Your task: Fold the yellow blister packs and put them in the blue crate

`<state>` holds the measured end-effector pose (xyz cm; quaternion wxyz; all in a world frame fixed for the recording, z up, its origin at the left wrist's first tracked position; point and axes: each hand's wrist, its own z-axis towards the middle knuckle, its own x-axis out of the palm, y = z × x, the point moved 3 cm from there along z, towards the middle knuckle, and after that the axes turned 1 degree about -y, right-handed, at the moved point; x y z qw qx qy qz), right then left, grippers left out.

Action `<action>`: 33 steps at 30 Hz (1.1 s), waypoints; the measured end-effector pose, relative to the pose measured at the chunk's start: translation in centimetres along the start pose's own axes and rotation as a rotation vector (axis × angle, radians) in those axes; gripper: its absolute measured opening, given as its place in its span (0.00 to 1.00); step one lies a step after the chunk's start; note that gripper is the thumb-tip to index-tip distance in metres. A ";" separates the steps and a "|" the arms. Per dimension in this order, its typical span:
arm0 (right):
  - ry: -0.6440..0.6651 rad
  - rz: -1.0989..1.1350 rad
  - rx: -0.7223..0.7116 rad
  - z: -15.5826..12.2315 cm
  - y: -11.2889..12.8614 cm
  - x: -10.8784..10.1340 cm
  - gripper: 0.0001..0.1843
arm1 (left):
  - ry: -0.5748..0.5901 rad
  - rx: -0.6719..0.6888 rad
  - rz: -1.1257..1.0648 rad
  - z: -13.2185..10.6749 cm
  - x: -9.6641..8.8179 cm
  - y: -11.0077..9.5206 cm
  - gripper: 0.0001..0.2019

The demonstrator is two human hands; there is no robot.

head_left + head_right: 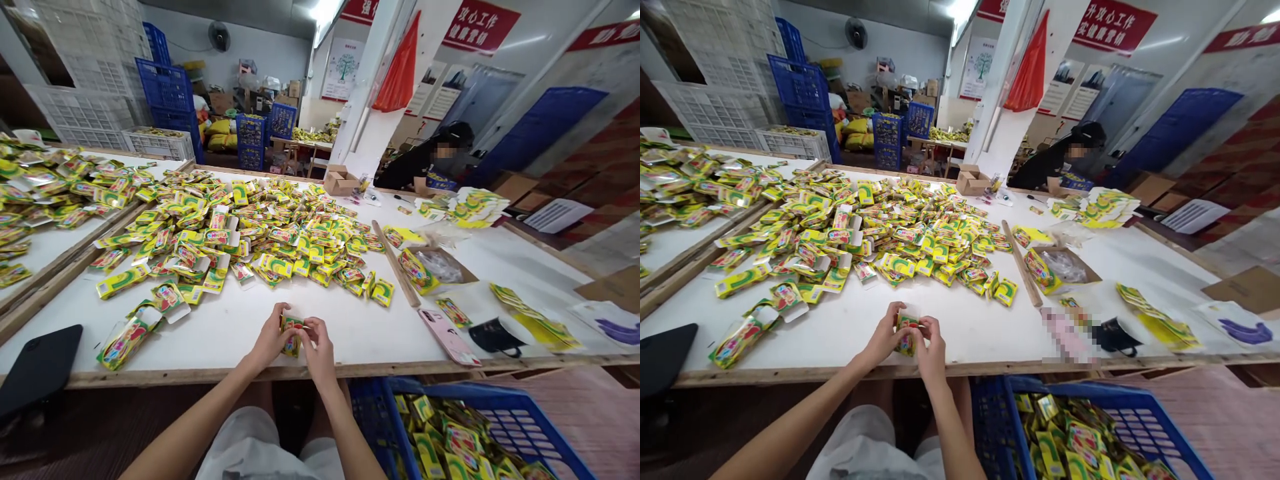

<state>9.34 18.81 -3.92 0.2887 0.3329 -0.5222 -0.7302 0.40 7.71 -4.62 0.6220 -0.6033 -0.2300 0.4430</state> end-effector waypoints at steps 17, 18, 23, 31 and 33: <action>0.223 -0.049 -0.065 2.1 0.3 1.7 0.07 | 0.003 -0.037 -0.239 -1.5 -2.3 0.5 0.16; 0.206 -0.021 -0.049 2.1 0.3 1.7 0.09 | -0.008 -0.051 -0.276 -1.5 -2.2 0.6 0.17; 0.258 -0.007 -0.084 1.5 0.6 1.3 0.09 | 0.014 -0.046 -0.281 -1.7 -2.0 0.5 0.11; 0.192 -0.051 -0.060 1.6 1.3 1.4 0.11 | -0.086 -0.094 -0.214 -1.8 -1.6 -0.8 0.09; 0.195 -0.072 -0.040 2.0 1.5 1.3 0.12 | -0.129 -0.114 -0.200 -1.5 -1.4 -1.0 0.08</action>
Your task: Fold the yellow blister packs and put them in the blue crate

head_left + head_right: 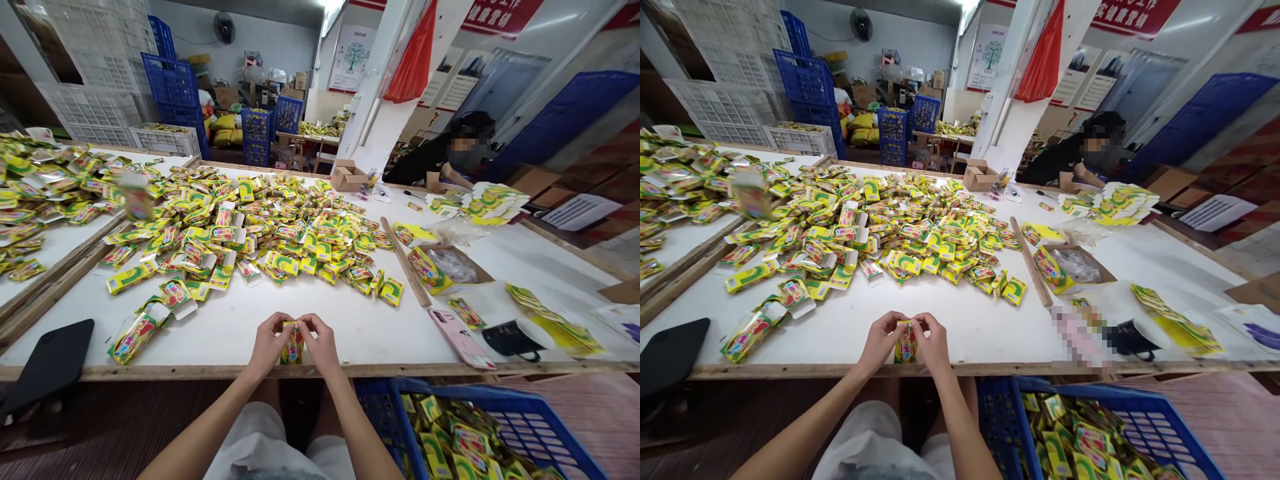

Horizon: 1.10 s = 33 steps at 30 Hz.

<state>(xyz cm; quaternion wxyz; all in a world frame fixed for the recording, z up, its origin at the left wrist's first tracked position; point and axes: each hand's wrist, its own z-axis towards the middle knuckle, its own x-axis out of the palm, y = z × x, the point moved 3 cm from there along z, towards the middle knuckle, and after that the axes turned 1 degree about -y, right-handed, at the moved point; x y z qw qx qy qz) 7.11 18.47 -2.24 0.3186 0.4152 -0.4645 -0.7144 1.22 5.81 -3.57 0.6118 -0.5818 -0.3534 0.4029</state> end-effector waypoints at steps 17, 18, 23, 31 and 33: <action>-0.377 -0.523 -0.090 -5.3 1.7 -11.9 0.15 | -0.015 0.206 0.336 4.7 -3.0 0.2 0.14; -0.486 -0.698 -0.111 -6.6 2.2 -15.5 0.17 | -0.118 0.168 0.392 6.6 -3.7 0.3 0.15; -0.693 -1.166 -0.128 -11.5 3.1 -25.4 0.20 | -0.339 0.030 0.445 15.6 -5.6 0.3 0.13; -0.391 -0.530 -0.180 -6.8 1.2 -9.1 0.12 | -0.326 0.082 0.373 11.4 -2.2 -1.8 0.06; -0.273 -0.403 -0.216 -4.9 0.9 -4.3 0.13 | -0.270 0.096 0.346 8.1 -1.0 -2.0 0.07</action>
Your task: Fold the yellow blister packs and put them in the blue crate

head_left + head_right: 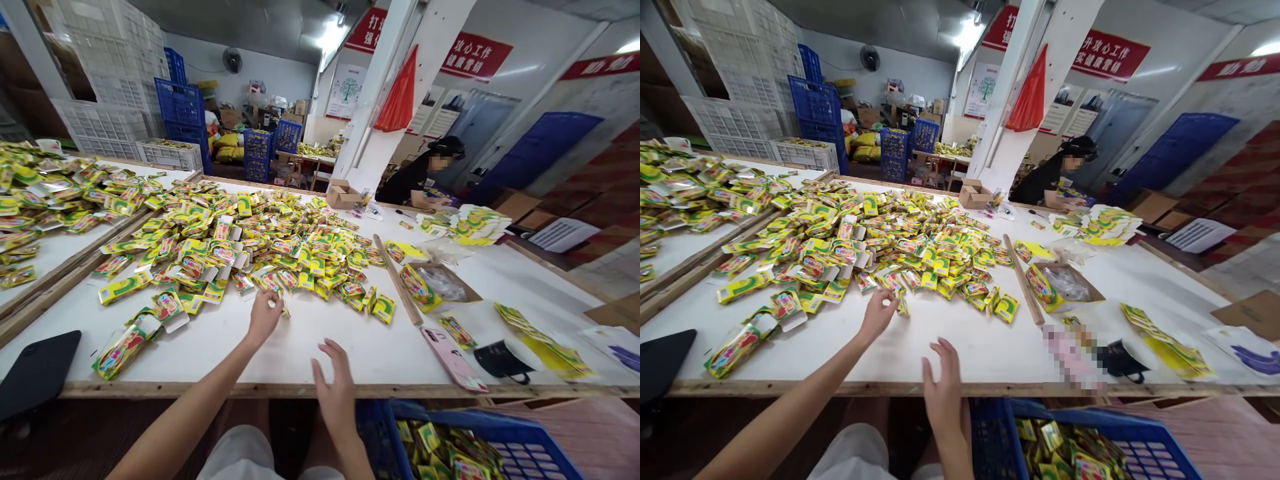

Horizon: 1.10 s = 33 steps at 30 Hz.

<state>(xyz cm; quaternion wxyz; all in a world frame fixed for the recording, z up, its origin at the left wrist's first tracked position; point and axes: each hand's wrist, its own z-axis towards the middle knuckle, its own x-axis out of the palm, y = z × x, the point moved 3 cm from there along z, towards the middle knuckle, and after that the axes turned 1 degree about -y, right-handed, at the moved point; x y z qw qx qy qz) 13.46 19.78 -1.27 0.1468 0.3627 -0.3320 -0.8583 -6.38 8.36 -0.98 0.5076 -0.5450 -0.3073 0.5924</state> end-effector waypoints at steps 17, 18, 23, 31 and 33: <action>0.079 0.599 0.390 -0.1 -3.0 4.9 0.21 | 0.474 -0.001 -0.321 -8.8 -0.4 1.4 0.11; 0.093 0.569 0.370 0.0 -3.1 4.8 0.18 | 0.486 0.008 -0.306 -8.7 -0.4 1.5 0.10; 0.248 0.454 0.269 1.7 -2.9 4.8 0.11 | 0.513 0.091 -0.253 -8.3 -0.5 1.2 0.07; 0.209 0.484 0.190 2.6 -2.2 4.6 0.11 | 0.375 0.125 -0.273 -9.2 0.1 0.5 0.11; 0.254 0.468 0.140 2.3 -1.6 4.3 0.10 | 0.351 0.105 -0.235 -9.3 0.0 0.4 0.08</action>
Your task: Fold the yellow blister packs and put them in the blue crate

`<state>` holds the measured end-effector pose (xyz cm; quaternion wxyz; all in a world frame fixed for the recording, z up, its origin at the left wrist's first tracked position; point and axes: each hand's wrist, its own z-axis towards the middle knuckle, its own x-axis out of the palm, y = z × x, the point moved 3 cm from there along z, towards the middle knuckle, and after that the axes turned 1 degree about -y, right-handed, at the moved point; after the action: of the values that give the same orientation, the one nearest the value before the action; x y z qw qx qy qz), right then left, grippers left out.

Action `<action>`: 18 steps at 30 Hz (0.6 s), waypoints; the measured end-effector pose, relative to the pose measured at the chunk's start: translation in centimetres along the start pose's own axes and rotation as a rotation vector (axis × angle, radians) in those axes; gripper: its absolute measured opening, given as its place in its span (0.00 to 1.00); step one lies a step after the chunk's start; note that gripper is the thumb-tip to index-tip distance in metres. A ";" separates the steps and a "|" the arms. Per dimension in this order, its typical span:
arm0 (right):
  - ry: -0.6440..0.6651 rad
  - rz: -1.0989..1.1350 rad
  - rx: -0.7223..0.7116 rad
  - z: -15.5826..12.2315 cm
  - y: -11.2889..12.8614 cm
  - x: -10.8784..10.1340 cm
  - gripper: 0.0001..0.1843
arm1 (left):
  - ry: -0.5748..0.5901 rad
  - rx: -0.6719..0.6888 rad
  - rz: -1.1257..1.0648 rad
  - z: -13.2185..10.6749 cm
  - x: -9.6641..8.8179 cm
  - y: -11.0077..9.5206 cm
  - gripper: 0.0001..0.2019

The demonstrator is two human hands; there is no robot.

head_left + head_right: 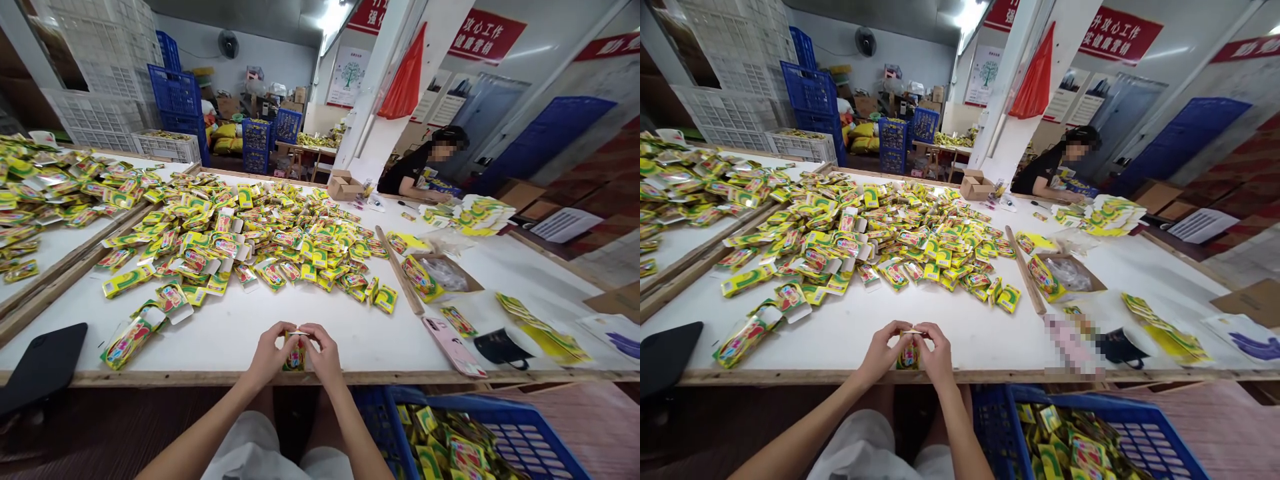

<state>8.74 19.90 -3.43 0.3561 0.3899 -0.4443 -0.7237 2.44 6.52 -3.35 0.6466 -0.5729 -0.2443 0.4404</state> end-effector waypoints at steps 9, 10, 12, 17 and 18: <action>-0.068 -0.084 0.091 1.0 0.9 0.2 0.13 | -0.097 -0.120 -0.051 1.1 -0.3 0.2 0.08; -0.070 -0.088 0.100 1.0 0.8 0.2 0.13 | -0.095 -0.123 -0.056 1.1 -0.3 0.3 0.09; -0.061 -0.075 0.111 0.9 0.6 0.3 0.14 | -0.069 -0.124 -0.082 0.9 -0.3 0.8 0.09; -0.018 0.051 0.116 -0.1 -0.1 1.3 0.13 | 0.038 -0.045 -0.079 -0.1 -0.5 1.2 0.09; -0.036 0.033 0.100 -0.3 0.0 1.0 0.13 | 0.070 0.001 -0.049 0.2 -0.6 1.0 0.10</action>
<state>8.57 18.96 -3.75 0.3400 0.3870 -0.4925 -0.7015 1.72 6.04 -4.13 0.6654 -0.5816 -0.2353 0.4045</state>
